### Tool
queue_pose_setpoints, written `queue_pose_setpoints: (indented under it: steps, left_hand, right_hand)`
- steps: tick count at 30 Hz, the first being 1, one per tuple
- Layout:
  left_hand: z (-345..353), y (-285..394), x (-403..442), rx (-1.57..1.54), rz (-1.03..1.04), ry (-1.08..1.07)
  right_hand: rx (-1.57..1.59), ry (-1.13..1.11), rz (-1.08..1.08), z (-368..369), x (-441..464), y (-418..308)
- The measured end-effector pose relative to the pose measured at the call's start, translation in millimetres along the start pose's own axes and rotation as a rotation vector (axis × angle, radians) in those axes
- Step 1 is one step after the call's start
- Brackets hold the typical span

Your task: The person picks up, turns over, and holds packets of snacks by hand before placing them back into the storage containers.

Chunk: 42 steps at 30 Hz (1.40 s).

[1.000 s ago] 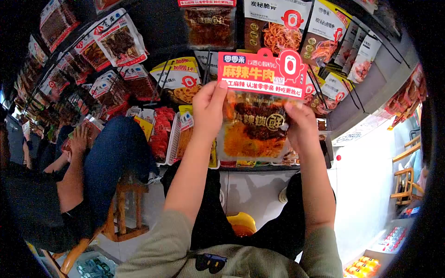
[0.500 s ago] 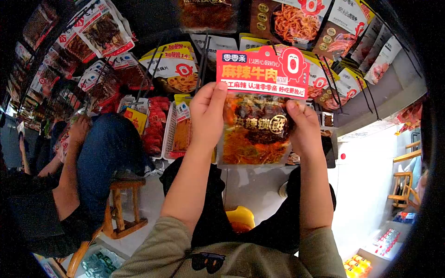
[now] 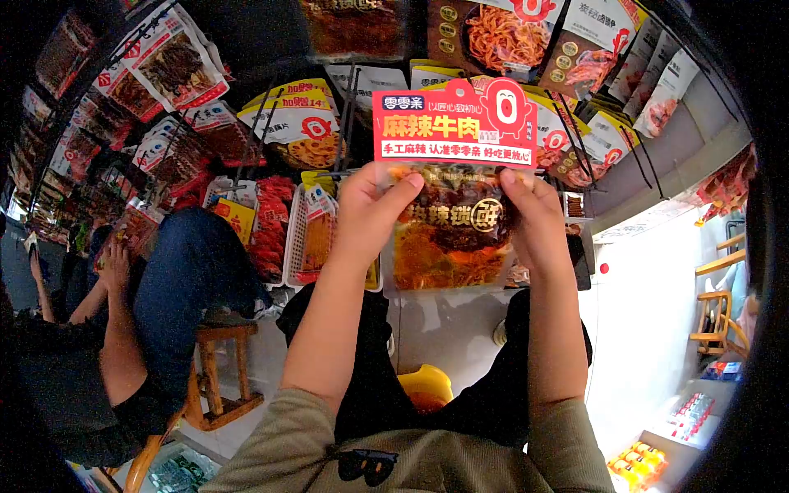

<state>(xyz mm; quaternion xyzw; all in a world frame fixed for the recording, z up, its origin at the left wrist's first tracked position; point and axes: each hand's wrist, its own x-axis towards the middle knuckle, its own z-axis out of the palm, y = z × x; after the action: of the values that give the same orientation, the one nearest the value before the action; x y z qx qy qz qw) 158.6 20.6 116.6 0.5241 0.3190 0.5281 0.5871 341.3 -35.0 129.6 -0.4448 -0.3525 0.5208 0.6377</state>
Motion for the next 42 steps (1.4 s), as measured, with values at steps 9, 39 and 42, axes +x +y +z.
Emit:
queue_pose_setpoints:
  steps: [9, 39, 42]
  left_hand:
    - [-0.3, -1.9, -2.8, 0.023, 0.002, -0.001]
    - [2.8, -3.4, -2.2, 0.052, -0.011, -0.01]
    - [5.0, -5.4, -2.3, 0.029, -0.022, -0.01]
  right_hand:
    - [-0.054, -0.009, 0.02, 4.7, -4.9, -0.8]
    - [-0.036, -0.039, -0.008, -0.8, -1.3, 3.0]
    - [-0.031, -0.019, 0.012, -5.6, 0.7, 5.1]
